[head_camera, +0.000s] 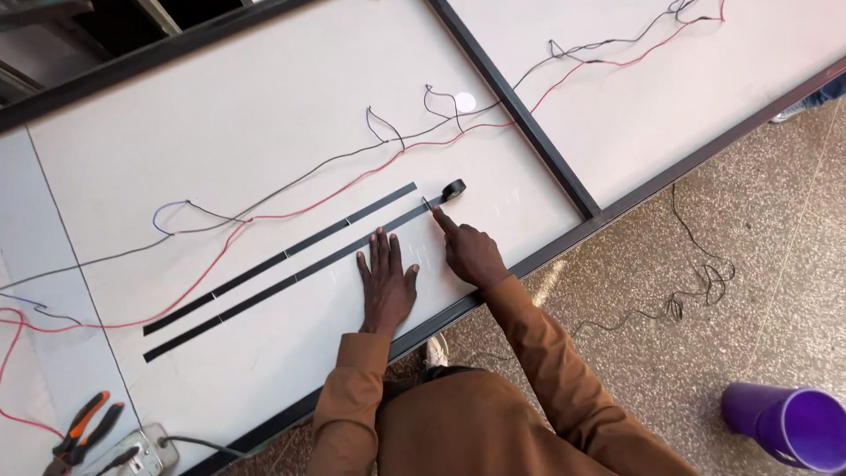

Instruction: Connecting electrical wires and securing them with tape inside a sign frame.

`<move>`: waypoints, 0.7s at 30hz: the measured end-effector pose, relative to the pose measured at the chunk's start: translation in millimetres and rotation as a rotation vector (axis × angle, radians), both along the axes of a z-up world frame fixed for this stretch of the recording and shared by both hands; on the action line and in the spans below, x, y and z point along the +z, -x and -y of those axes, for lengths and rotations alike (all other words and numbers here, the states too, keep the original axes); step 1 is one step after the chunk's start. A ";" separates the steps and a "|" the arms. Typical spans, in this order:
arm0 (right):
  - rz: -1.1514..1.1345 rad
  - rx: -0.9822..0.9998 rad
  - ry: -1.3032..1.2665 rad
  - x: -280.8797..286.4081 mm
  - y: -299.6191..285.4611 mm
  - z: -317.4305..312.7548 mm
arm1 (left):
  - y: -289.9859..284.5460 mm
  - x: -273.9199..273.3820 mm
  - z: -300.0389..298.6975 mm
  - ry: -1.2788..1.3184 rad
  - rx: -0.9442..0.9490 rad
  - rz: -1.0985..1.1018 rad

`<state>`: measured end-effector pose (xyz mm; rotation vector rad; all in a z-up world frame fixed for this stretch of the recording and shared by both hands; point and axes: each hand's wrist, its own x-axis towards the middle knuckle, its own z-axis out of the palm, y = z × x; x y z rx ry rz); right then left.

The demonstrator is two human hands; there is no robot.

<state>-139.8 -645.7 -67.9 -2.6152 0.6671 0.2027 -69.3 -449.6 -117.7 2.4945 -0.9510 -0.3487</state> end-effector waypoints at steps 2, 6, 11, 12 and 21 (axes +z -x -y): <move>-0.040 0.040 -0.012 10.5 19.0 5.5 | -0.7 -0.3 -0.8 -0.014 -0.003 -0.023; -0.072 0.087 -0.151 43.1 62.3 11.3 | -1.7 -7.3 -4.7 -0.026 -0.016 -0.048; 0.057 0.076 -0.407 52.9 89.0 5.5 | -1.5 -18.5 -9.5 0.013 -0.015 -0.057; 0.131 0.066 -0.480 49.1 89.6 6.3 | -5.9 -22.0 -6.4 0.031 -0.017 -0.052; 0.280 -0.139 -0.902 26.2 64.3 -43.8 | -6.3 -64.4 -47.0 0.250 -0.115 -0.100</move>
